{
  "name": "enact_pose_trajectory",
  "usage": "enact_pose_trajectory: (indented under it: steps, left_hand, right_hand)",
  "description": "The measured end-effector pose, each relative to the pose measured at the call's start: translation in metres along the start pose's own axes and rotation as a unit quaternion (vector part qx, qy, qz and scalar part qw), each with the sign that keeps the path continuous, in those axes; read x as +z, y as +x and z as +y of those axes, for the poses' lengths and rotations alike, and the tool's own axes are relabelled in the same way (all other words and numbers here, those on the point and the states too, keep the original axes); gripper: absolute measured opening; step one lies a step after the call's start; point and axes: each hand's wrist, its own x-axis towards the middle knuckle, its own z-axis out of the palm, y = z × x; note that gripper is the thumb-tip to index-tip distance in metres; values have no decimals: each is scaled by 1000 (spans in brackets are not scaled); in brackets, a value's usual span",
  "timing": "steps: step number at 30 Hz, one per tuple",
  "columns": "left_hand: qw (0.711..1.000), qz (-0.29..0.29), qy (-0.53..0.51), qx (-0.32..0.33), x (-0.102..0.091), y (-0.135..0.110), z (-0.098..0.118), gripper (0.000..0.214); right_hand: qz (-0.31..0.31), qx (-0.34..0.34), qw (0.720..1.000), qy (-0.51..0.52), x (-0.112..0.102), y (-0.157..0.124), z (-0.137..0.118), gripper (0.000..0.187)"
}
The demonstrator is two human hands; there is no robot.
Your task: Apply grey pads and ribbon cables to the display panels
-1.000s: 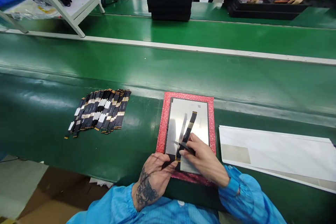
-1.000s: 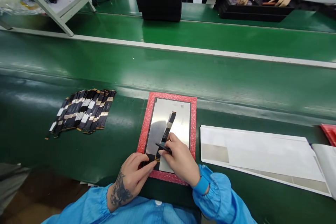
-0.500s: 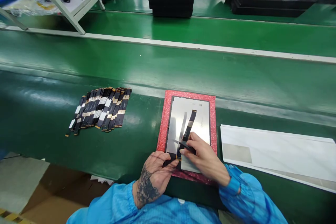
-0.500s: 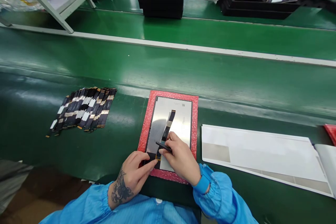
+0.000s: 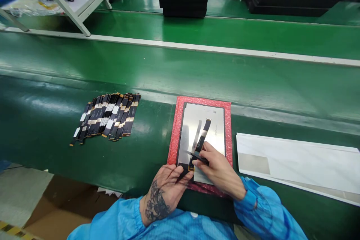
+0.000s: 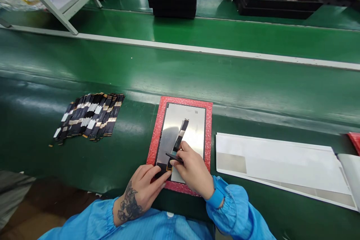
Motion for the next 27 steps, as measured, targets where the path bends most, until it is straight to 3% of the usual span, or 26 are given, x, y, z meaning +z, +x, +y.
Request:
enact_pose_trajectory:
  steps: [4,9,12,15,17,20,23,27]
  left_hand:
    - [999,-9,30,-8,3,-4,1,27]
    - [997,-25,-25,-65,7,-5,8,35]
    - [990,-23,-84,-107,5,-5,8,37]
    - [976,5,-134,-170,-3,-2,-2,34]
    - [964,16,-134,-231,-10,3,-12,31]
    - [945,-29,-154,-287,-17,14,-23,20]
    - [925,-91,-184,-319,-18,24,-27,16]
    - [899,-70,-202,-383,-15,32,-27,18]
  right_hand:
    - [-9,7,1000,-10,-2,-1,-2,19]
    - [6,-3,999,-48,2,0,-5,17]
    - [113,24,986,-117,1,-4,-2,9]
    - [254,93,946,-181,-7,-20,14,27]
    - [290,143,928,-183,-13,-37,29,36]
    - [257,197,941,-100,-13,-60,50,46]
    - [230,198,952,-48,-5,-71,58,45]
    - [244,165,954,-61,0,-67,54,39]
